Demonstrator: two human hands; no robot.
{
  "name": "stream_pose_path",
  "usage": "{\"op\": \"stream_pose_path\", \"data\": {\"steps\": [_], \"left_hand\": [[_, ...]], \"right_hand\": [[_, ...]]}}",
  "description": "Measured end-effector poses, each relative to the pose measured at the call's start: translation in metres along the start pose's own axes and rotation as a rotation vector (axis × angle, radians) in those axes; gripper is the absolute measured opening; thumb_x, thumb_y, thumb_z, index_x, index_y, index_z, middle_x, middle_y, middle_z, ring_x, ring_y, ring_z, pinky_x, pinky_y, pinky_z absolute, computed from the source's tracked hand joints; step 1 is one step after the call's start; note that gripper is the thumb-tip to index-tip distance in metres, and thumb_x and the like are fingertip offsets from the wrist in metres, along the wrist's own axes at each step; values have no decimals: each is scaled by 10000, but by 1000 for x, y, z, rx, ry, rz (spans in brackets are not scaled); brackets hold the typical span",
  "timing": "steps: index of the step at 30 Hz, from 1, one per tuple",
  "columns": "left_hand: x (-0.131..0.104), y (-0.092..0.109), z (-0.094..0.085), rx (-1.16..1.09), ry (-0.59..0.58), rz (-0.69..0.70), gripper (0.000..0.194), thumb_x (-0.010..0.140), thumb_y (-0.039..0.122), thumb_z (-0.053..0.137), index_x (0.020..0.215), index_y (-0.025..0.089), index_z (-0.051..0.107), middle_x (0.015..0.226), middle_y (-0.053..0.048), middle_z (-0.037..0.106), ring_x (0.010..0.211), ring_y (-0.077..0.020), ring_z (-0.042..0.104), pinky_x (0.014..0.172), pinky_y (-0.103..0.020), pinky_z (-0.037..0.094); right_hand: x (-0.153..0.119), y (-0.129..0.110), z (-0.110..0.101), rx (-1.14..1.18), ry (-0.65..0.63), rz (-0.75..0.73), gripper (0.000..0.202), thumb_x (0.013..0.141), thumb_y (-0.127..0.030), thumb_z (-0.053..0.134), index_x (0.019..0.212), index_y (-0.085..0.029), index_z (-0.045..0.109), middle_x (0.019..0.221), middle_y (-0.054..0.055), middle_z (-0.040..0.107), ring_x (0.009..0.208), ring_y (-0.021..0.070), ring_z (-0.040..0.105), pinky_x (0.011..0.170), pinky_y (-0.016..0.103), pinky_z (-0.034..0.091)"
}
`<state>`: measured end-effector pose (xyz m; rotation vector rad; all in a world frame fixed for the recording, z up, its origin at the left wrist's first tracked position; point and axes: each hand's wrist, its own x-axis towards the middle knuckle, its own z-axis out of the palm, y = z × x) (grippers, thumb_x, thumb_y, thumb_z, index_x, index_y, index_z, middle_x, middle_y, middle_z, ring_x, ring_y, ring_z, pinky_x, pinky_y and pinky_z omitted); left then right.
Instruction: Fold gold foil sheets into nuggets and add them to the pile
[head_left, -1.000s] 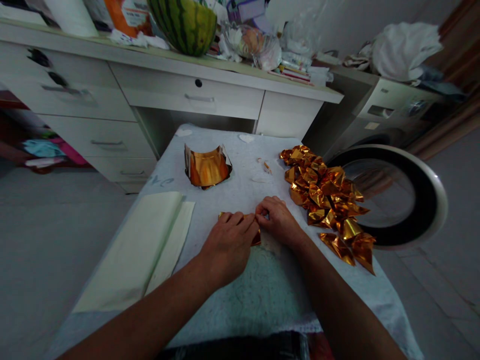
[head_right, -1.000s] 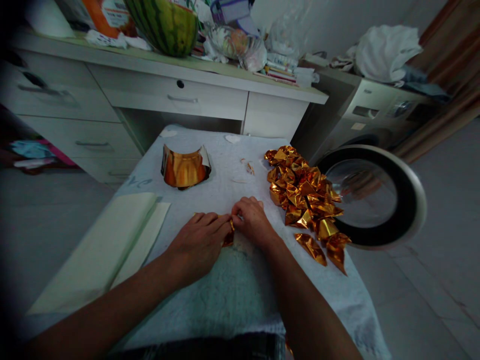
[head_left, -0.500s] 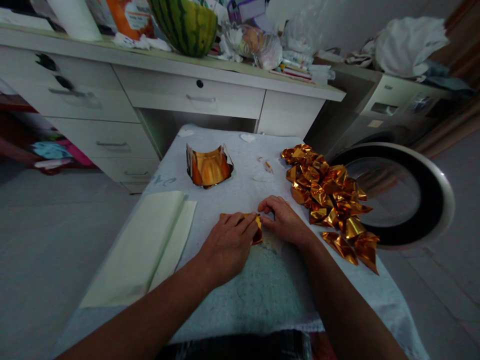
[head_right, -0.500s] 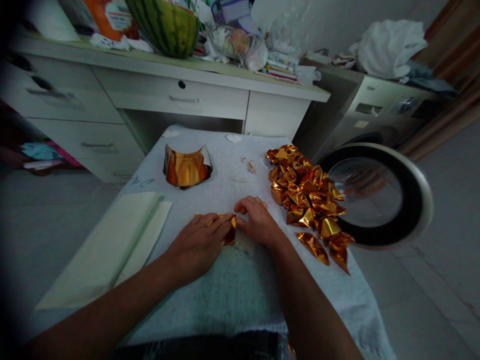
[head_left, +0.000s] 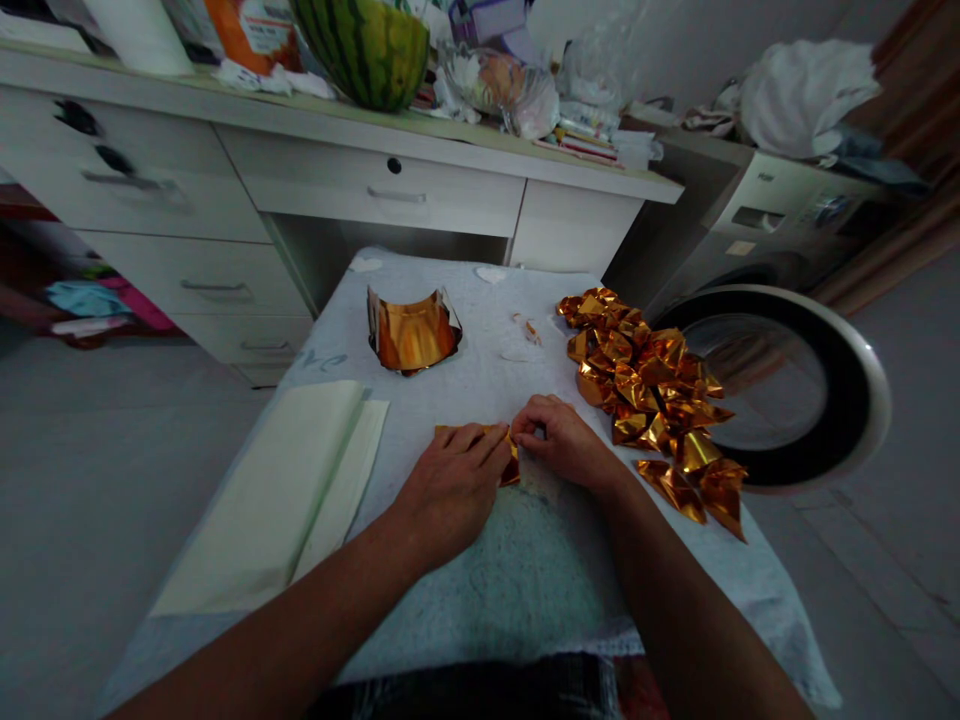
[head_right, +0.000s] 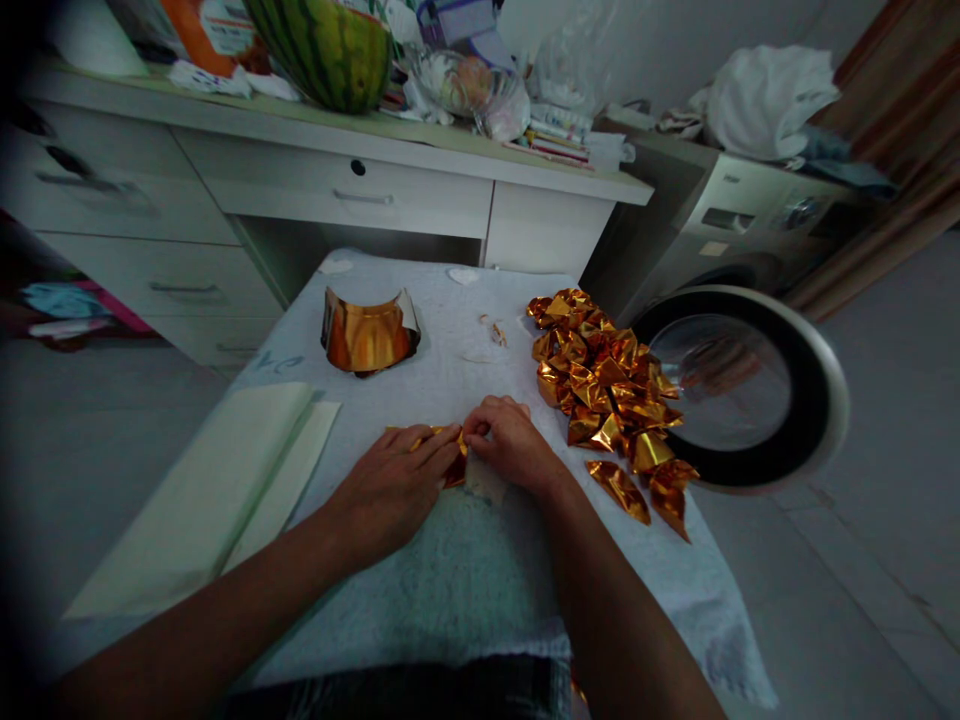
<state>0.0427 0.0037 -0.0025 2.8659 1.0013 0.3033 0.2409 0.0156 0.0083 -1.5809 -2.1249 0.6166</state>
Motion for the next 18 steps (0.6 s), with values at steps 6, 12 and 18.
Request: {"op": "stream_pose_path", "data": {"steps": [6,12,18], "left_hand": [[-1,-1,2,-6,9,-9,364,948,163,410,1302,177,494,1396,-81,549,1187,-253,498,962,-428,393],[-1,-3,4,-51,38,-16,342,962,182,412,1291,182,504,1393,-73,558,1184,-248,496,959,-424,394],[-1,-3,3,-71,35,-10,300,949,186,435,1229,194,542,1402,-74,553,1185,-254,489,943,-434,400]], "right_hand": [[-7,-6,-7,24,-54,-22,102,831,-107,652,779,-188,685,761,-7,595,784,140,532,769,285,356],[-17,-9,-8,27,-84,-64,121,832,-97,649,800,-201,702,759,-13,599,779,136,531,767,281,369],[-30,-14,-11,77,-148,-35,131,820,-104,637,769,-213,688,745,-26,618,751,131,550,750,277,383]]}}
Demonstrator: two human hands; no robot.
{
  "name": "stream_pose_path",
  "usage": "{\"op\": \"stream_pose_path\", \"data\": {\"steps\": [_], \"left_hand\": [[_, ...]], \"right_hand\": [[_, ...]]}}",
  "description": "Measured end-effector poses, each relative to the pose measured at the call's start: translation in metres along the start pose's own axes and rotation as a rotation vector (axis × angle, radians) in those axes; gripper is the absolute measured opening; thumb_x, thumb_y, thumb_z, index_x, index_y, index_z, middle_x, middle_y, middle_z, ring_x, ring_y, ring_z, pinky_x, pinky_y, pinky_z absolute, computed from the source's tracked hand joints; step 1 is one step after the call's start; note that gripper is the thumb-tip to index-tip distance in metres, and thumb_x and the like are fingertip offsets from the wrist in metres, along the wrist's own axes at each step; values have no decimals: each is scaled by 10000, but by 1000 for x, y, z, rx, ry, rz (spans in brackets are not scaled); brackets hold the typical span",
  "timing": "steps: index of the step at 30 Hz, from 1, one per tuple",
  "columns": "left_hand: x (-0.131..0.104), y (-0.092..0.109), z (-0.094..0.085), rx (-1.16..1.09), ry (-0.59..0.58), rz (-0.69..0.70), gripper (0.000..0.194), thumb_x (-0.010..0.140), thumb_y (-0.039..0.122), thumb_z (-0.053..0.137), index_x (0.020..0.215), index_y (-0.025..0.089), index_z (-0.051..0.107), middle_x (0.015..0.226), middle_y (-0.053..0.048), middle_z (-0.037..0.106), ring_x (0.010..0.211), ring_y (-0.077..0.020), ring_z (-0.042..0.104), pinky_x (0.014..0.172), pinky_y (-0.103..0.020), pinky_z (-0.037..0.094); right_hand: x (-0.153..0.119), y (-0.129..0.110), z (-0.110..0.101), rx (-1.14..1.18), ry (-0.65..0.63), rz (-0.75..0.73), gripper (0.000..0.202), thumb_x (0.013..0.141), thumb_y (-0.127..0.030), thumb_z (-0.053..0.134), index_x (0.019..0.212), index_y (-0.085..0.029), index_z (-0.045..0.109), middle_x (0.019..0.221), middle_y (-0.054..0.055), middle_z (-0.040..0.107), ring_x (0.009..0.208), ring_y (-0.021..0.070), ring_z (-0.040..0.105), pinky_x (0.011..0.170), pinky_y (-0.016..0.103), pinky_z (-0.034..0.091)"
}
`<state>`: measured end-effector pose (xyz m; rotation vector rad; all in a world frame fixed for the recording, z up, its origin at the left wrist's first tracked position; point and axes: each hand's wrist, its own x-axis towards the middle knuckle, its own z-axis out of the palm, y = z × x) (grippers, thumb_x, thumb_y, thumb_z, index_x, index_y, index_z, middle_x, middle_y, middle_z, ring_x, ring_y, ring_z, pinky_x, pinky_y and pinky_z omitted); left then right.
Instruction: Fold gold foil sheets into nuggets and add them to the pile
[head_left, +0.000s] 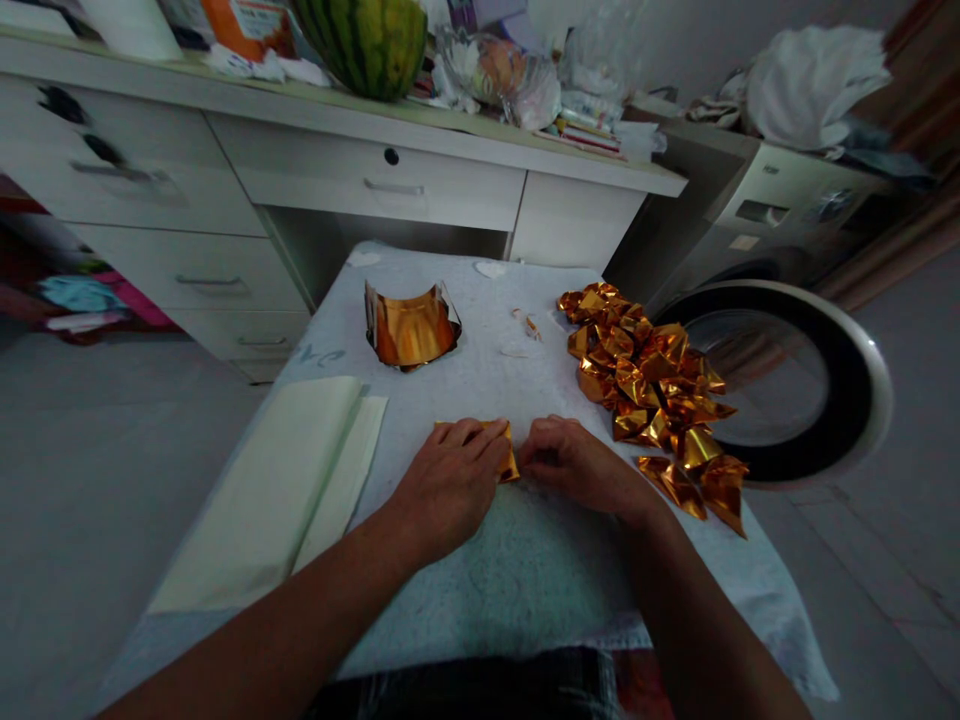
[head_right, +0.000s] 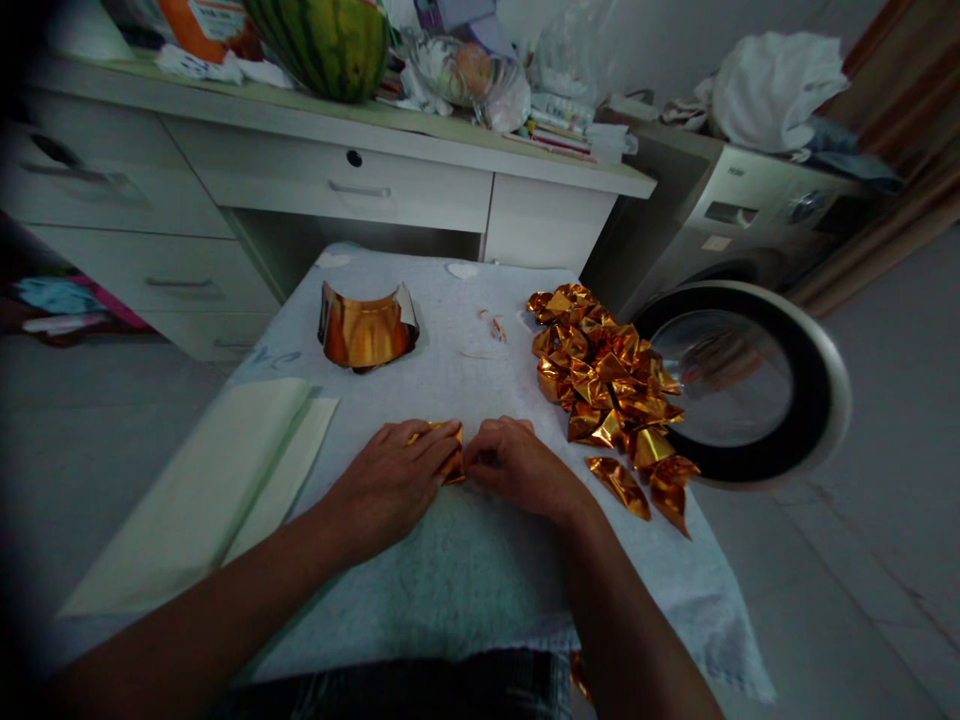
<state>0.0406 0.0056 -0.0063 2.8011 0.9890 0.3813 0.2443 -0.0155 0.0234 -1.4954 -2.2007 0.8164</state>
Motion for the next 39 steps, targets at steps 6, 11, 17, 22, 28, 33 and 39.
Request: {"op": "stream_pose_path", "data": {"steps": [6,11,17,22,28,33,39], "left_hand": [[-1,-1,1,-12,10,0,303,943,180,439,1228,193,540,1395,-78,556,1177,-257,492,950,-438,396],[-1,-1,1,-8,3,-8,367,947,192,442,1310,172,488,1413,-77,543,1202,-262,473,975,-440,386],[-1,-1,1,-11,-2,-12,382,952,185,433,1330,165,475,1425,-73,530,1204,-266,464,976,-447,389],[-1,0,-1,-26,14,-11,349,943,184,454,1286,163,509,1379,-84,560,1177,-267,477,970,-442,403],[0,1,-7,-86,-1,0,193,931,191,482,1080,165,601,1230,-87,617,1076,-259,536,937,-451,444],[1,1,-5,-104,14,18,162,917,171,502,1036,167,613,1151,-86,625,1056,-250,552,942,-454,464],[-1,3,-5,-80,41,25,144,912,155,512,1007,169,619,1101,-82,630,1048,-242,566,937,-454,491]], "right_hand": [[-14,-5,0,-25,-60,-24,143,856,-132,605,771,-225,673,750,-31,629,788,142,554,787,300,371],[-26,-13,-2,-27,-123,-33,146,866,-129,605,765,-219,662,788,-31,616,822,138,562,817,310,364],[-35,-12,-11,93,-120,-41,124,859,-132,583,804,-223,646,822,-22,633,810,134,572,791,289,413],[-18,-3,-18,216,-14,96,123,818,-109,539,766,-194,611,684,-40,570,619,96,506,581,216,382],[22,6,-29,157,49,225,77,755,-146,597,682,-170,588,566,-55,509,508,72,424,477,186,280],[55,26,-28,120,412,364,74,741,-124,565,797,-166,588,673,-3,608,594,122,545,554,226,394],[53,20,-8,-49,644,223,314,738,-64,516,1032,-158,576,1057,100,630,867,187,602,782,329,479]]}}
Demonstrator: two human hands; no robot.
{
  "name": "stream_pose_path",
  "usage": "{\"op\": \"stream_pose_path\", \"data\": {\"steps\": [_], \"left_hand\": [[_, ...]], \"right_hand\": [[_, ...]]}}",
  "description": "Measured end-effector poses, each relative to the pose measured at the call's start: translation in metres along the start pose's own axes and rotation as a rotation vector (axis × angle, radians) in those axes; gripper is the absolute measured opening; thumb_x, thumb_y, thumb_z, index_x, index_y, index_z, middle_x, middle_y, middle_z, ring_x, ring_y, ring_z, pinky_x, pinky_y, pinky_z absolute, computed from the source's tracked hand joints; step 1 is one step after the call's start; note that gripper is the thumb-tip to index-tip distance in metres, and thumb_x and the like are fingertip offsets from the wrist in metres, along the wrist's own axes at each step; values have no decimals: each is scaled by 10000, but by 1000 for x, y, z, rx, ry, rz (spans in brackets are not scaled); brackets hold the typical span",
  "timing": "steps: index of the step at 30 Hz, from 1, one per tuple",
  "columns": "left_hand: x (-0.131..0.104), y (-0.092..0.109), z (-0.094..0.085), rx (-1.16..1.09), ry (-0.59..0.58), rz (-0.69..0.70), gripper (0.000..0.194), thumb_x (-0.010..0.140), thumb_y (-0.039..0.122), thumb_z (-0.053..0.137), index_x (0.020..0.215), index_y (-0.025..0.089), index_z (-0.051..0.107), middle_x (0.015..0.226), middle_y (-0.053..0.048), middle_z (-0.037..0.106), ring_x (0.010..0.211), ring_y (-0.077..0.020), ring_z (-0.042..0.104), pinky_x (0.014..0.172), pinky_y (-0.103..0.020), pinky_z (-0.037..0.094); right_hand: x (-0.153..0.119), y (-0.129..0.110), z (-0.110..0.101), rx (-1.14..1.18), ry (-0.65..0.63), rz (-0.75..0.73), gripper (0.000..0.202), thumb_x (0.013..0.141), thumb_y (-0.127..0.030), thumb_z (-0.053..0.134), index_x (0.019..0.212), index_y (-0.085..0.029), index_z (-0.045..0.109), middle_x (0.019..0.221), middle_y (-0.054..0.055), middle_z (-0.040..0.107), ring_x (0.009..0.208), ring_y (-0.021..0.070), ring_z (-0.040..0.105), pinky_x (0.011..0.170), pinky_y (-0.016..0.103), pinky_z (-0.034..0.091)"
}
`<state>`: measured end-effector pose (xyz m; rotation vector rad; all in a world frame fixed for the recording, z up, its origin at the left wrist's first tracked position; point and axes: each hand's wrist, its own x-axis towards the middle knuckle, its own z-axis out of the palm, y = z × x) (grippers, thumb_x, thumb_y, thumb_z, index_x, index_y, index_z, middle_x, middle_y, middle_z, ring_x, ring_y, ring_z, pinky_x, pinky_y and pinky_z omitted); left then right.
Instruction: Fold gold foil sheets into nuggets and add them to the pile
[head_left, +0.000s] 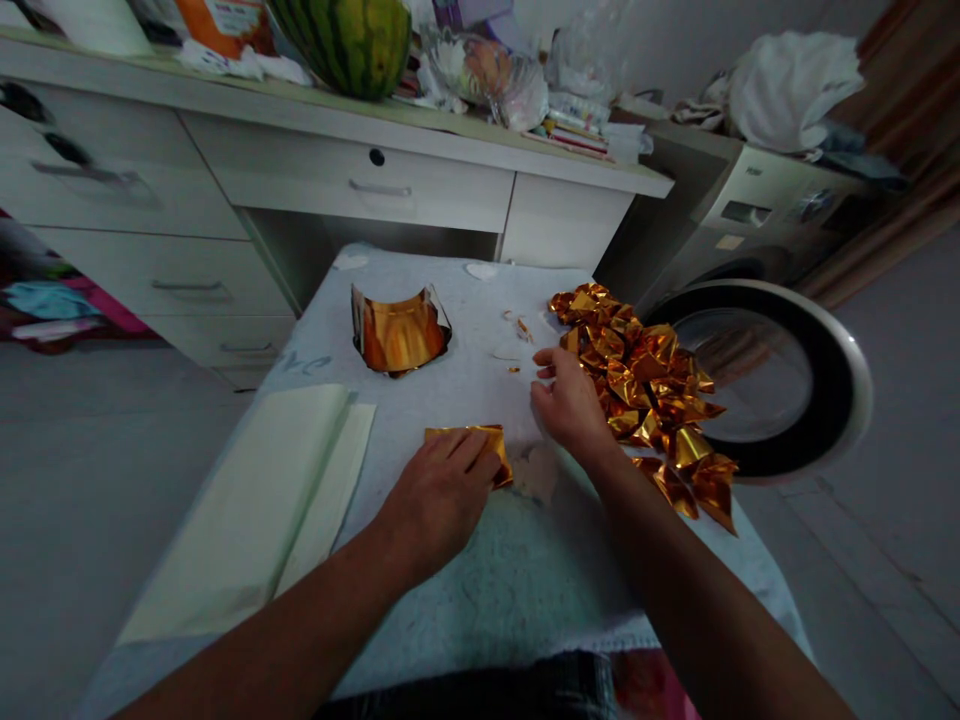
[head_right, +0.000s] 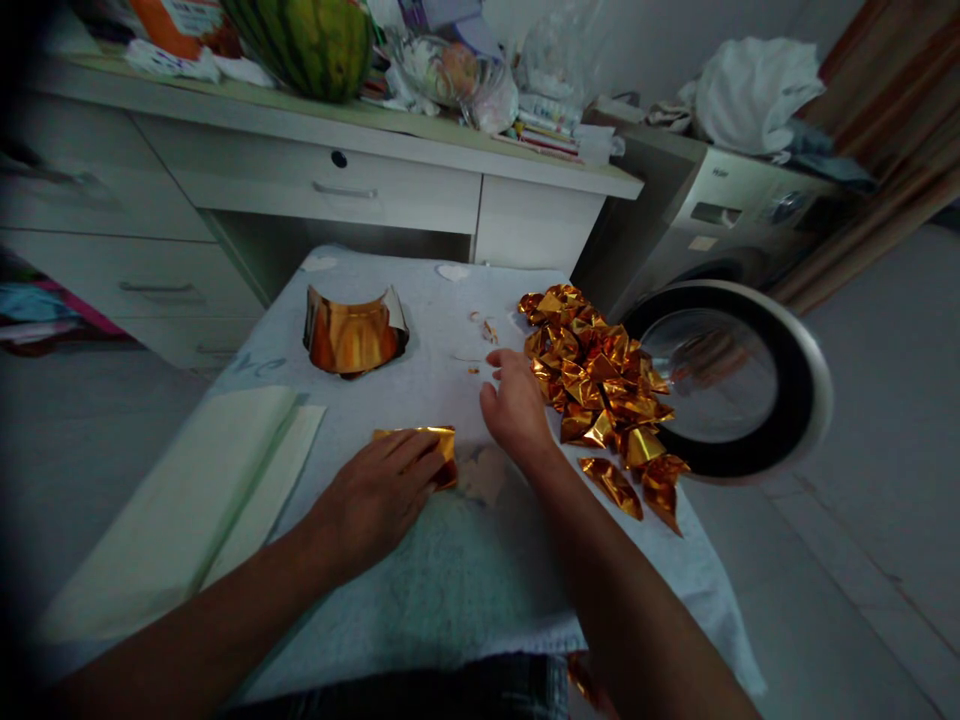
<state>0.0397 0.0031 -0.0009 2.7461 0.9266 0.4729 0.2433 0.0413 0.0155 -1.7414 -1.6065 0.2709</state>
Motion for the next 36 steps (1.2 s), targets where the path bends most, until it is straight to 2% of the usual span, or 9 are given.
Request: {"op": "stream_pose_path", "data": {"steps": [3,5,9,14,18,27,33,36], "left_hand": [[-1,0,2,6,19,5,143,921,158,507,1008,171,620,1091,-83,627,1040,-237,571,934,-449,498],[-1,-1,5,9,32,5,153,929,164,508,1032,171,621,1104,-86,626,1050,-236,571,945,-445,494],[-3,-1,15,27,47,4,191,940,161,494,1085,157,617,1141,-92,635,1093,-242,576,997,-441,475],[-15,1,20,73,35,-49,395,917,123,491,1312,131,498,1409,-135,531,1318,-284,470,1099,-493,399],[-22,4,18,46,-17,-76,537,868,236,587,1368,119,433,1498,-157,438,1400,-303,379,1144,-523,340],[-28,2,11,4,-41,-83,595,864,357,608,1387,151,412,1531,-140,395,1432,-274,330,1170,-473,314],[-36,0,7,237,-25,-245,657,843,452,628,1360,81,464,1497,-228,411,1399,-349,372,1126,-501,364],[-37,1,6,307,-9,-237,653,845,478,615,1346,80,486,1472,-233,445,1381,-356,401,1103,-495,391]], "right_hand": [[-21,-14,1,27,-258,-248,152,783,-66,532,849,-171,620,859,43,647,827,171,582,816,313,453],[-33,-19,4,21,-343,-303,171,802,-43,522,846,-169,630,867,42,655,867,171,572,834,304,435],[-45,-21,12,-64,-337,-298,175,844,-55,530,943,-150,639,950,63,660,920,187,548,873,320,413],[-51,-25,15,-212,-361,-283,131,892,-129,555,979,-159,649,1013,67,653,961,205,533,888,333,400],[-56,-30,16,-324,-368,-300,132,923,-166,537,993,-184,648,1037,52,648,950,213,520,852,341,391],[-59,-26,21,-380,-321,-299,124,922,-195,553,1011,-198,639,1083,45,636,965,227,502,825,358,376],[-59,-25,19,-338,-328,-291,159,904,-179,563,1046,-190,635,1115,55,630,987,225,492,846,355,372],[-58,-26,19,-315,-341,-281,163,889,-175,579,1042,-188,637,1114,61,634,985,228,492,845,359,370]]}}
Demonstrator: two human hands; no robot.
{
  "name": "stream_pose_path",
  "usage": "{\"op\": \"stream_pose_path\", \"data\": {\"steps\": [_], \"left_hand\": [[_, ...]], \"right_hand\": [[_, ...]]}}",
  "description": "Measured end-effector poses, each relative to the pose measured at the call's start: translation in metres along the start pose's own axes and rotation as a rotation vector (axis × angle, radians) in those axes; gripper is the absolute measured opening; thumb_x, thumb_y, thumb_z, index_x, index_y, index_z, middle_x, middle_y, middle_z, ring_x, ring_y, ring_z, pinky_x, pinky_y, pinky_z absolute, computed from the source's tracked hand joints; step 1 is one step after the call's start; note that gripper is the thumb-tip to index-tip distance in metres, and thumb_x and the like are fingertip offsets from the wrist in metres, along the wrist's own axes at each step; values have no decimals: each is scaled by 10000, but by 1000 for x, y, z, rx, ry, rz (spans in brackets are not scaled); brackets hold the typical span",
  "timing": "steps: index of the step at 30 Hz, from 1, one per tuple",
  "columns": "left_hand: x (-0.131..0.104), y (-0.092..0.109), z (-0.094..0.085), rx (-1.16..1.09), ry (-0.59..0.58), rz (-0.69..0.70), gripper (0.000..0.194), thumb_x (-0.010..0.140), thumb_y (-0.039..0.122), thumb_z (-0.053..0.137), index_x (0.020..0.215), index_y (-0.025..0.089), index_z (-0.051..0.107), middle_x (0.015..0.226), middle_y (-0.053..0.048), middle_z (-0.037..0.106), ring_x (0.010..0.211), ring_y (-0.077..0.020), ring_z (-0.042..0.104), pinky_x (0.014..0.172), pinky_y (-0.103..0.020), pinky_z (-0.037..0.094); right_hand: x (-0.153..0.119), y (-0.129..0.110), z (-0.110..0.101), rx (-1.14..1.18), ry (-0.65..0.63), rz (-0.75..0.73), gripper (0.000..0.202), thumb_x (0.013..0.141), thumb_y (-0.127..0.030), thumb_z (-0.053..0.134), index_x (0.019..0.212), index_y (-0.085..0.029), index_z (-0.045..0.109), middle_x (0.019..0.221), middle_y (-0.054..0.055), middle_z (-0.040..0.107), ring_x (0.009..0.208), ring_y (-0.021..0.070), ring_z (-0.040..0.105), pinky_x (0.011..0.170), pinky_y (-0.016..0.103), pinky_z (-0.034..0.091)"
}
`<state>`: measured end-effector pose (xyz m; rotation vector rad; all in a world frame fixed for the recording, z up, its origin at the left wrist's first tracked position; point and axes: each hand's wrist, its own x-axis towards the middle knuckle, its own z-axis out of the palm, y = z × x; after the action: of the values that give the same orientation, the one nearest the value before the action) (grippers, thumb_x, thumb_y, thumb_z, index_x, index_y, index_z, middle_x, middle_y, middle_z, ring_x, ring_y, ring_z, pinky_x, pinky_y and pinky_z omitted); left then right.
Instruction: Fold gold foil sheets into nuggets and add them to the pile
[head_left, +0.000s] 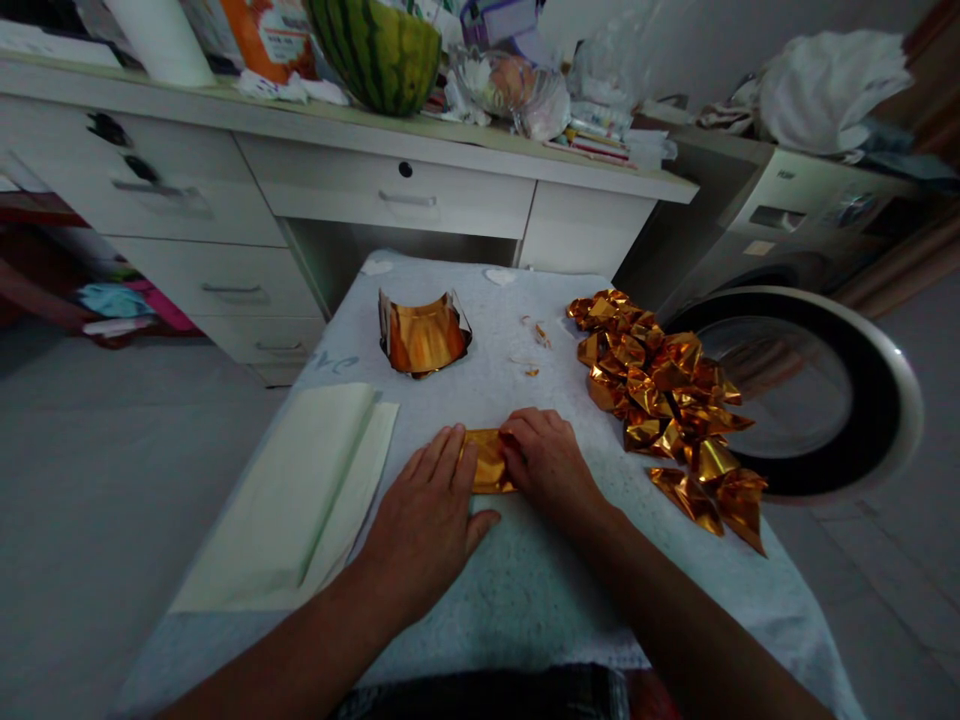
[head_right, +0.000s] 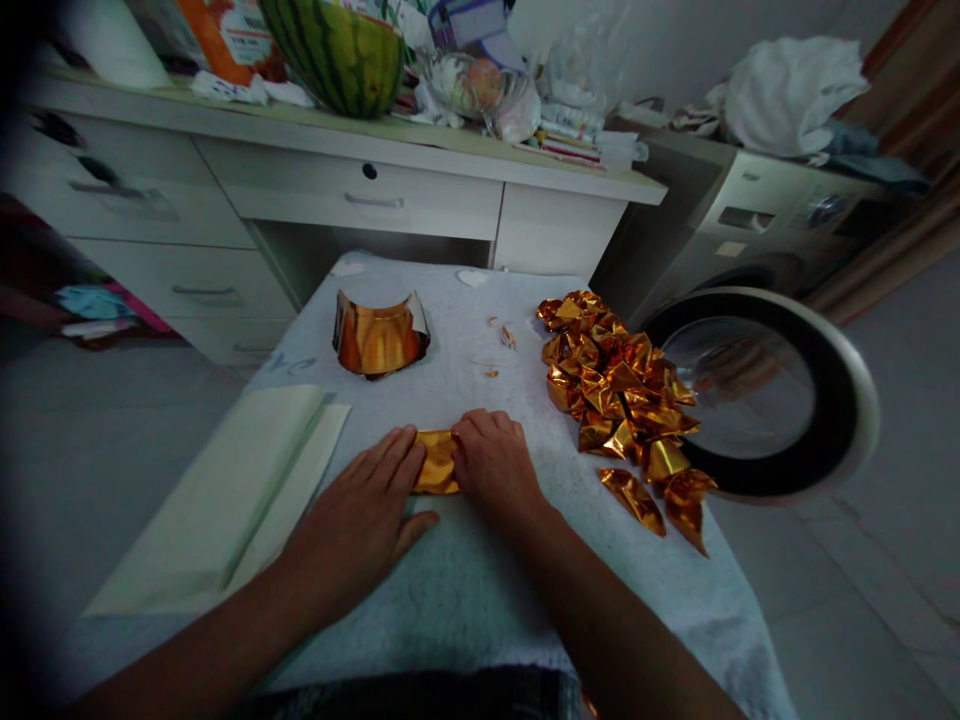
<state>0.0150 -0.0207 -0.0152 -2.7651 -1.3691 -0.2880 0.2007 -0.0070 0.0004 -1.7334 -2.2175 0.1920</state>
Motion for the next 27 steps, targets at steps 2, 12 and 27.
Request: {"op": "stream_pose_path", "data": {"steps": [2,12,27], "left_hand": [[0,0,0,27,4,22,675,834,500,620,1337,68,499,1460,-242,456,1367,-366,417,1091,-497,403],[-4,-2,1,-52,-11,68,863,816,628,572,1411,25,406,1505,-274,368,1418,-394,315,1117,-535,351],[-29,-24,-12,-41,62,286,387,930,295,536,1286,145,566,1259,-129,644,1176,-295,583,1014,-472,473]], "right_hand": [[0,-1,-2,8,-1,2,164,886,-176,580,1038,-186,639,1113,65,637,983,235,493,836,369,369],[0,-13,-2,157,-65,-242,189,923,-108,480,966,-165,655,924,61,632,857,185,513,801,317,400],[6,-21,7,33,-138,-120,140,888,-79,508,919,-166,613,981,60,601,890,196,500,815,317,408]]}}
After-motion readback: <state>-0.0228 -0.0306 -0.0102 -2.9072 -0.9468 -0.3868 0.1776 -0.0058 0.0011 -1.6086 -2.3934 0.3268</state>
